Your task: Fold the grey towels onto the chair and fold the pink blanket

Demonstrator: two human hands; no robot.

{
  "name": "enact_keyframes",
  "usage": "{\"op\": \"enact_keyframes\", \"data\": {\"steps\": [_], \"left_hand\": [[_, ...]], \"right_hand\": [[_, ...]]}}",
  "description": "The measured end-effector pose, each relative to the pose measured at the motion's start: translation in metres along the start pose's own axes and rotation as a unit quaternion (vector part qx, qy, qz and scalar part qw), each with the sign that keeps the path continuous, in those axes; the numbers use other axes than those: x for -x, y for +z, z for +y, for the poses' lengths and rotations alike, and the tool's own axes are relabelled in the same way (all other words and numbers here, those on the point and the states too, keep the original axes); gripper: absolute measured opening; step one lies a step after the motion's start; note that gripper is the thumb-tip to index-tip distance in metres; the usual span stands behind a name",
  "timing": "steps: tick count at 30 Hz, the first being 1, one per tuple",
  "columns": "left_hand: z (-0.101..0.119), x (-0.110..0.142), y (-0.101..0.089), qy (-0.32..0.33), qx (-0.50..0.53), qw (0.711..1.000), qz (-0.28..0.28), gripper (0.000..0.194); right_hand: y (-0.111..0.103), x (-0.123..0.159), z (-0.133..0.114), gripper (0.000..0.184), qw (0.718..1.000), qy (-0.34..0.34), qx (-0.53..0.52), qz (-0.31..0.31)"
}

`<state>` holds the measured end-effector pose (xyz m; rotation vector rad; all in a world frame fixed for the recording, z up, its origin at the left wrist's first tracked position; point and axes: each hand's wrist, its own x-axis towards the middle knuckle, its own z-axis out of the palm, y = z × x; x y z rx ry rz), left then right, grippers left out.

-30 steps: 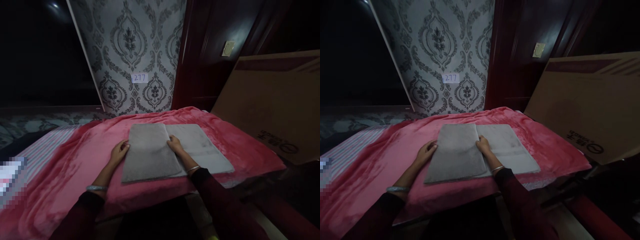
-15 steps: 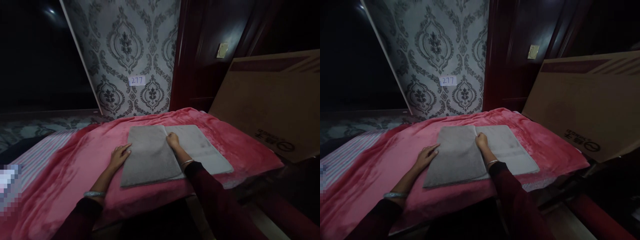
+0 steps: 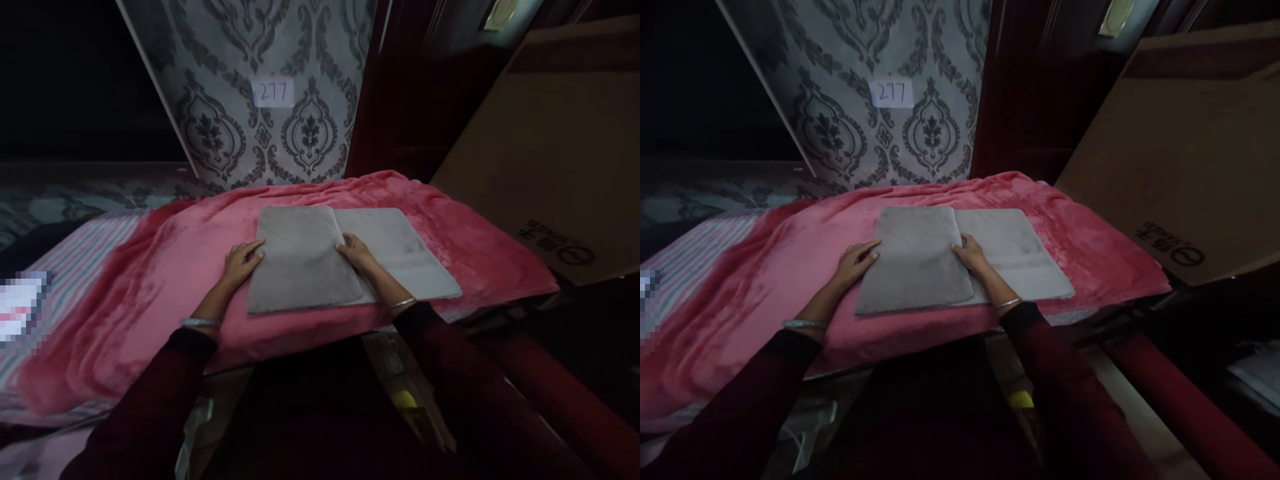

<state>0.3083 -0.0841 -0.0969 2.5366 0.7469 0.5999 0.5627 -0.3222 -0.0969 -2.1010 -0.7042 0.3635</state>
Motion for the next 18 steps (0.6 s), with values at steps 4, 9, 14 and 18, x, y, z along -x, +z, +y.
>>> {"op": "enact_keyframes", "data": {"steps": [4, 9, 14, 18], "left_hand": [[0.004, 0.000, 0.001, -0.006, -0.007, 1.000, 0.003, 0.054], [0.009, 0.002, 0.005, -0.007, -0.050, 0.999, 0.005, 0.053], [0.012, 0.003, 0.000, -0.008, -0.090, 0.996, -0.008, 0.054], [0.031, -0.001, -0.009, -0.008, -0.127, 0.992, -0.007, 0.054]], "right_hand": [[-0.006, 0.029, 0.015, 0.081, 0.997, -0.054, -0.025, -0.042], [-0.008, 0.048, 0.009, 0.075, 0.991, -0.082, 0.105, -0.015], [-0.016, 0.065, -0.009, 0.061, 0.959, -0.076, 0.271, -0.022], [-0.018, 0.074, -0.027, 0.050, 0.922, -0.137, 0.362, -0.001]]}}
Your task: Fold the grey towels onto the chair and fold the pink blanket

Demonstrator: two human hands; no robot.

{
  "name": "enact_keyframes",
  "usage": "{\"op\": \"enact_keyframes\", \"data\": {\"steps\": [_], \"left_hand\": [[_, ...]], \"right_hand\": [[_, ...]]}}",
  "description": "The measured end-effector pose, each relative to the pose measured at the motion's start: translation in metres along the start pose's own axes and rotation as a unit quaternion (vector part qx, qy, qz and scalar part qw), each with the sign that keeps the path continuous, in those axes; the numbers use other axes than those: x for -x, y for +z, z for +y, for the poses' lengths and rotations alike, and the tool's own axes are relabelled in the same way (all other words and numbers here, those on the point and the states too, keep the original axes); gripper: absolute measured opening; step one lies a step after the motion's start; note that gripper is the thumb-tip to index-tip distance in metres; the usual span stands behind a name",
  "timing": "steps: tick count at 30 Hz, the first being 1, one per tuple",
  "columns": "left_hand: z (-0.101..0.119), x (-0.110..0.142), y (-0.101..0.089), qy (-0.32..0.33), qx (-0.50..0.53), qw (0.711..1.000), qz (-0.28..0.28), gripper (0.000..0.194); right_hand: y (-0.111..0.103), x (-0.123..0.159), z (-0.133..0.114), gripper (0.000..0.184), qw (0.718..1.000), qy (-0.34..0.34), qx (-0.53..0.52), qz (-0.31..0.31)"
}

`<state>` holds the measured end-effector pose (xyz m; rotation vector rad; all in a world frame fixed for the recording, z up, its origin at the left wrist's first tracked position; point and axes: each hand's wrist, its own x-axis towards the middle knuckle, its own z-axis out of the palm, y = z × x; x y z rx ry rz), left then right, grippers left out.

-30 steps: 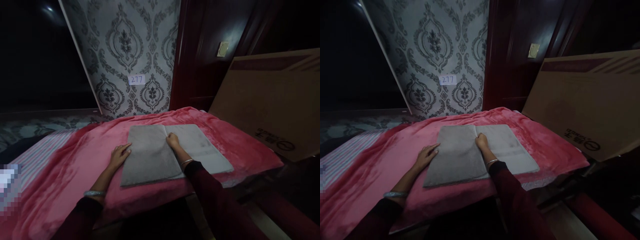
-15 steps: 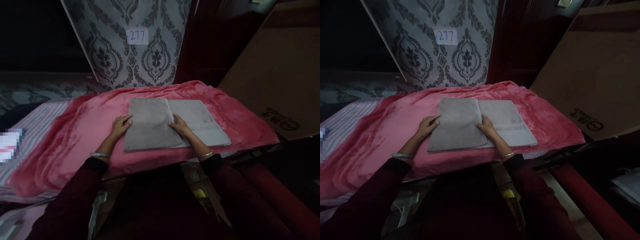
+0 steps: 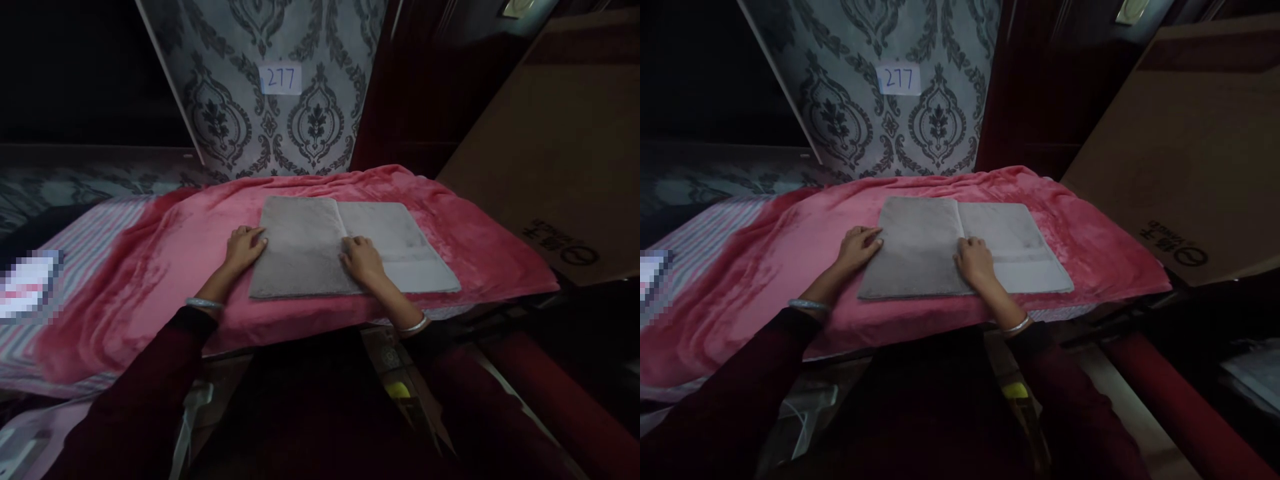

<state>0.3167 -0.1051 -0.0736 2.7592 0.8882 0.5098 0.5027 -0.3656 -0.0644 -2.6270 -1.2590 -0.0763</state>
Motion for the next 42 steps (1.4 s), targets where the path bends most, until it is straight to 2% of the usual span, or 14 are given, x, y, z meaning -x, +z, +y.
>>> {"op": "enact_keyframes", "data": {"steps": [3, 6, 8, 11, 14, 17, 22, 25, 30, 32, 35, 39, 42], "left_hand": [[0.027, 0.003, 0.001, 0.090, -0.035, 0.995, -0.020, 0.062], [0.049, 0.012, 0.016, 0.169, -0.055, 0.980, -0.089, 0.072], [0.053, 0.019, 0.028, 0.177, -0.069, 0.975, -0.112, 0.074], [0.049, 0.025, 0.037, 0.177, -0.076, 0.976, -0.105, 0.074], [0.045, 0.027, 0.036, 0.182, -0.076, 0.975, -0.098, 0.072], [0.046, 0.028, 0.033, 0.190, -0.077, 0.974, -0.094, 0.069], [0.047, 0.030, 0.033, 0.212, -0.079, 0.970, -0.087, 0.065], [0.048, 0.034, 0.034, 0.221, -0.080, 0.969, -0.079, 0.060], [0.044, 0.035, 0.030, 0.222, -0.060, 0.970, -0.080, 0.057], [0.040, 0.025, 0.025, 0.215, -0.046, 0.971, -0.090, 0.057], [0.032, -0.008, 0.015, 0.173, -0.047, 0.979, -0.097, 0.058], [0.028, -0.067, 0.007, 0.104, -0.069, 0.988, -0.095, 0.061], [0.030, -0.100, 0.011, 0.078, -0.089, 0.989, -0.092, 0.065]], "right_hand": [[0.003, -0.005, -0.016, 0.058, 0.995, -0.091, 0.013, 0.025], [0.017, -0.008, -0.025, 0.067, 0.988, -0.149, 0.016, -0.019], [0.027, -0.007, -0.026, 0.069, 0.985, -0.163, 0.018, -0.057], [0.037, -0.005, -0.020, 0.071, 0.984, -0.162, 0.013, -0.075], [0.036, -0.006, -0.018, 0.071, 0.983, -0.164, 0.004, -0.081], [0.025, -0.016, -0.023, 0.067, 0.981, -0.168, -0.007, -0.094], [0.013, -0.046, -0.038, 0.058, 0.970, -0.232, -0.017, -0.067], [0.022, -0.058, -0.040, 0.057, 0.963, -0.259, -0.007, -0.079], [0.041, -0.057, -0.034, 0.058, 0.961, -0.266, -0.012, -0.072], [0.041, -0.059, -0.032, 0.058, 0.960, -0.269, -0.019, -0.076], [0.033, -0.075, -0.034, 0.057, 0.963, -0.258, -0.025, -0.074], [0.019, -0.116, -0.043, 0.059, 0.984, -0.172, -0.018, -0.034], [0.019, -0.144, -0.047, 0.061, 0.991, -0.133, -0.010, -0.023]]}}
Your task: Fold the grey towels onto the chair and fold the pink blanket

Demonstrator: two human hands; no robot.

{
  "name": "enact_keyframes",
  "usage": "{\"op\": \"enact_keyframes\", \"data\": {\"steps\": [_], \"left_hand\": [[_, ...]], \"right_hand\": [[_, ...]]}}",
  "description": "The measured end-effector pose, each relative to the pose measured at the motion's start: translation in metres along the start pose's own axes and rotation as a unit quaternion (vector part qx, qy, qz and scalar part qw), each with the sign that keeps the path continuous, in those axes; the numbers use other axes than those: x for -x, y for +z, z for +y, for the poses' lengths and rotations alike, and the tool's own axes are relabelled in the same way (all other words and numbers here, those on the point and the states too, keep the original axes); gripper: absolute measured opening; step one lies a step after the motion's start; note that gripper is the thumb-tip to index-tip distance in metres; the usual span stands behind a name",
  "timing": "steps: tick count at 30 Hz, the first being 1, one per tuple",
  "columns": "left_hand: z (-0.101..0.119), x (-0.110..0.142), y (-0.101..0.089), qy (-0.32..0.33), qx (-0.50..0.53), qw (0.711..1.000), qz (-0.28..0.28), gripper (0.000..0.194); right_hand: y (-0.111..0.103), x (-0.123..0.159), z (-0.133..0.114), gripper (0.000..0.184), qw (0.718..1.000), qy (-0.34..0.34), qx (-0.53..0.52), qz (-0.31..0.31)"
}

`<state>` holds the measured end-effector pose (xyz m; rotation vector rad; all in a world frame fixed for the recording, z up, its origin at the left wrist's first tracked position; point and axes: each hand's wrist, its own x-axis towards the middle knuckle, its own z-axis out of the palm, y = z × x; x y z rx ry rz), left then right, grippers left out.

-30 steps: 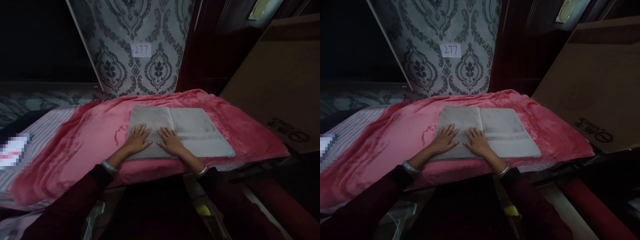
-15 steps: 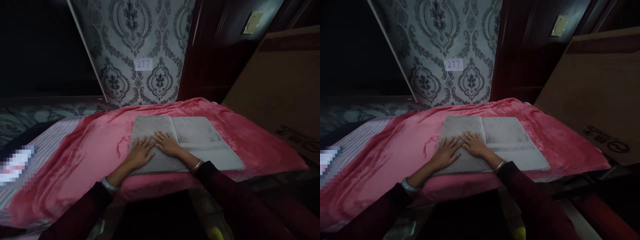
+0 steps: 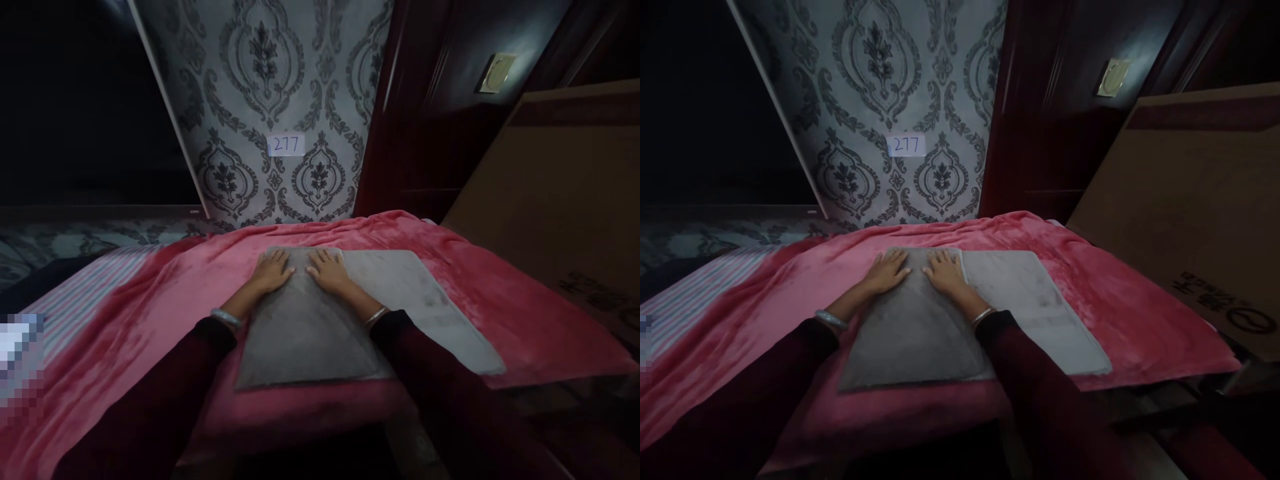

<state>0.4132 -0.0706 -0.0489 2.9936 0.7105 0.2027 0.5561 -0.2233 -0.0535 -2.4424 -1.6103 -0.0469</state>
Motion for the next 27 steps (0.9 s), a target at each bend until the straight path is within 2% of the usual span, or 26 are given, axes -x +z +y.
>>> {"op": "enact_keyframes", "data": {"steps": [3, 7, 10, 18, 23, 27], "left_hand": [[0.001, -0.016, 0.011, -0.029, -0.012, 0.999, -0.019, 0.069], [-0.003, -0.019, 0.028, -0.052, 0.003, 0.998, -0.028, 0.072], [-0.010, -0.020, 0.034, -0.062, 0.018, 0.998, -0.022, 0.076], [-0.020, -0.025, 0.039, -0.070, 0.050, 0.996, -0.008, 0.070], [-0.028, -0.015, 0.034, -0.023, 0.064, 0.997, -0.029, 0.063], [-0.031, -0.009, 0.033, 0.016, 0.040, 0.999, 0.015, 0.059]], "right_hand": [[0.012, -0.013, 0.009, 0.063, 1.000, 0.020, 0.000, -0.010], [0.030, -0.015, 0.021, 0.070, 0.998, 0.063, -0.013, -0.017], [0.035, -0.015, 0.024, 0.072, 0.997, 0.071, -0.018, -0.010], [0.032, -0.013, 0.023, 0.071, 0.997, 0.075, -0.012, -0.017], [0.026, -0.011, 0.020, 0.067, 0.997, 0.067, 0.004, -0.024], [0.018, -0.023, 0.014, 0.064, 0.999, 0.017, 0.012, -0.045]]}}
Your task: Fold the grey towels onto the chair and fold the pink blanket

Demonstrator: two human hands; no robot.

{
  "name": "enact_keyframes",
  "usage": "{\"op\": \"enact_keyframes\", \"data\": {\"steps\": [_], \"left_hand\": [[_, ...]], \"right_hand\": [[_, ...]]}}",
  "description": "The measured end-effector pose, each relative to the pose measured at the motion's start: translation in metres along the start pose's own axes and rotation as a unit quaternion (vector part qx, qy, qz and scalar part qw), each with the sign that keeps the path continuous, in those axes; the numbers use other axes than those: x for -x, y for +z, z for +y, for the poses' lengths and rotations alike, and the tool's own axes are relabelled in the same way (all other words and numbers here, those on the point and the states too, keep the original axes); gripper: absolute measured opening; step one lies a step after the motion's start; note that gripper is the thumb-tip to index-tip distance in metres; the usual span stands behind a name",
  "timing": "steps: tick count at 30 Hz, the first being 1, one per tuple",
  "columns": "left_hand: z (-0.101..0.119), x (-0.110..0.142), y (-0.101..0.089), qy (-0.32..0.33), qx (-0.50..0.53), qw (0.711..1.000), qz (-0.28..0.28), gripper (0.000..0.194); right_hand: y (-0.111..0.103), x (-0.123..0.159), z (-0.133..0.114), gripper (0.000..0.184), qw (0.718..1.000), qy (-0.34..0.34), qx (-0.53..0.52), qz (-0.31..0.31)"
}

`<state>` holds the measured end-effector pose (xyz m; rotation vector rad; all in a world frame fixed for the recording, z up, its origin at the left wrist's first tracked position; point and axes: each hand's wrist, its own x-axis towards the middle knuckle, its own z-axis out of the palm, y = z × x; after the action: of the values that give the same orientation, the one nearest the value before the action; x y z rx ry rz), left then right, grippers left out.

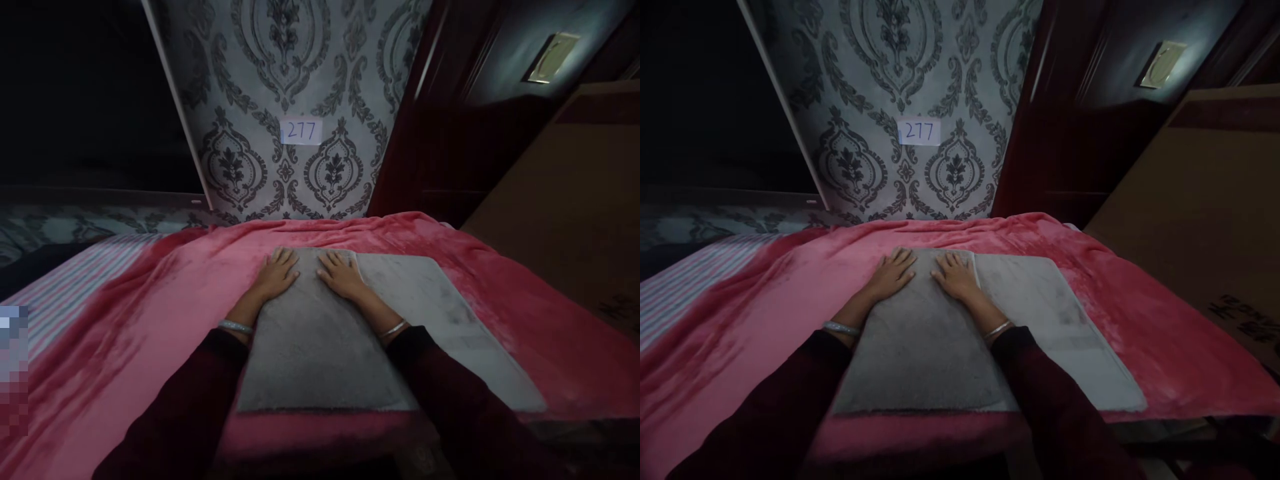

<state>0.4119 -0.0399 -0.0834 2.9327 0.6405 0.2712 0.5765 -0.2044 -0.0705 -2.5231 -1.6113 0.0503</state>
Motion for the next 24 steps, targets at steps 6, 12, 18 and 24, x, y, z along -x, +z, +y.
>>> {"op": "enact_keyframes", "data": {"steps": [6, 12, 18, 24], "left_hand": [[-0.003, -0.003, 0.006, 0.008, 0.015, 1.000, -0.024, 0.062], [-0.011, -0.007, 0.012, -0.059, 0.026, 0.998, -0.016, 0.073], [-0.028, -0.008, 0.008, -0.108, 0.038, 0.993, -0.026, 0.063], [-0.006, 0.008, -0.003, -0.068, 0.025, 0.997, -0.005, 0.060]], "right_hand": [[0.006, -0.019, 0.009, 0.068, 0.999, -0.037, 0.002, -0.016], [0.015, -0.017, 0.014, 0.069, 1.000, -0.026, -0.010, -0.005], [0.006, -0.016, 0.015, 0.066, 0.999, -0.023, -0.008, -0.026], [-0.002, 0.013, -0.016, 0.064, 0.994, -0.101, -0.001, -0.052]]}}
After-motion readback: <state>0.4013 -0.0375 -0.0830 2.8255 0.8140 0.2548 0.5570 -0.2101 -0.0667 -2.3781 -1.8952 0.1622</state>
